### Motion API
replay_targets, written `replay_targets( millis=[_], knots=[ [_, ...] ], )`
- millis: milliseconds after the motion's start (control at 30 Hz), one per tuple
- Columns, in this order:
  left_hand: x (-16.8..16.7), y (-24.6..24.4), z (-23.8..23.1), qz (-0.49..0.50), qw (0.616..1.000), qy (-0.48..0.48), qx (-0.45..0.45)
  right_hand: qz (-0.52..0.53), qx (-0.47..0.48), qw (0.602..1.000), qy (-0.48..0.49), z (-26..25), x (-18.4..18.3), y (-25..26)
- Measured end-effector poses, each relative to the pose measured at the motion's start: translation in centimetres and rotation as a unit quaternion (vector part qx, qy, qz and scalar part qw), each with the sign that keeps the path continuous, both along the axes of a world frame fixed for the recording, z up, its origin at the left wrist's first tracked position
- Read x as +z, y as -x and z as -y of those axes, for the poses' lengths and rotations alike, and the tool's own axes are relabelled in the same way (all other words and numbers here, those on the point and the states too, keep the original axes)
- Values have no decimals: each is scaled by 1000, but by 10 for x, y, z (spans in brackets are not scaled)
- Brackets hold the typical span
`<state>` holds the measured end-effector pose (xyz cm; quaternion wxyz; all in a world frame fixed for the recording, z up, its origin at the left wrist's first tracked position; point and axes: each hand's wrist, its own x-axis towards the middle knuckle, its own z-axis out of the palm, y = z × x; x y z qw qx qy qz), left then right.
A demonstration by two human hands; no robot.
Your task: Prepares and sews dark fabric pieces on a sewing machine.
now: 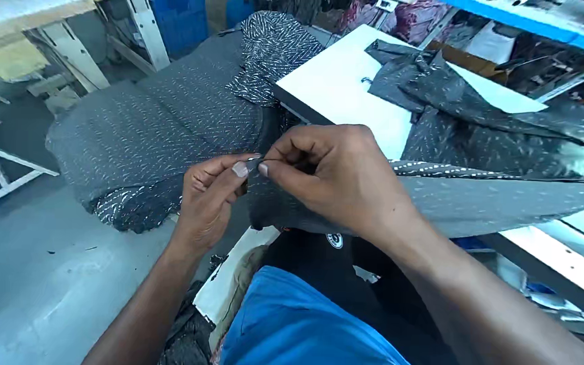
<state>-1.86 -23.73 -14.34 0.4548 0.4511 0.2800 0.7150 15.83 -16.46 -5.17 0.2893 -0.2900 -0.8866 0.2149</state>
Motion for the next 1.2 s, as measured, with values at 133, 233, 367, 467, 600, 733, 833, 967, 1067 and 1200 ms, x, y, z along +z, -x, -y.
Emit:
replay_targets(
  millis=[133, 233, 367, 467, 600, 733, 833, 967, 1067, 1200],
  knots=[
    [4, -7, 2, -54, 998, -15, 37, -16, -1, 1000, 9, 1, 2, -1],
    [11, -9, -3, -89, 992, -27, 83, -32, 11, 999, -25, 1, 3, -9],
    [19, 3, -12, -117, 988, -40, 88, 50, -16, 996, -70, -9, 7, -62],
    [25, 5, -16, -125, 990, -26, 67, 64, -37, 997, -29, -26, 6, -104],
    [27, 6, -25, -111, 993, -10, 42, 36, -82, 996, 24, -32, 11, -127],
    [39, -4, -36, -112, 993, 34, 30, -7, -84, 996, 29, -33, 9, -130],
    [53, -16, -46, -142, 987, 67, -18, -27, -83, 996, 30, -32, 8, -133],
    [75, -29, -55, -334, 937, 34, -98, -37, -95, 994, 28, -26, 9, -139],
    [99, -40, -55, -507, 860, -52, -26, -51, -89, 994, 30, -19, 15, -149],
    [125, -40, -50, -530, 831, -144, -90, -66, -42, 997, -22, 8, 23, -176]
  ],
)
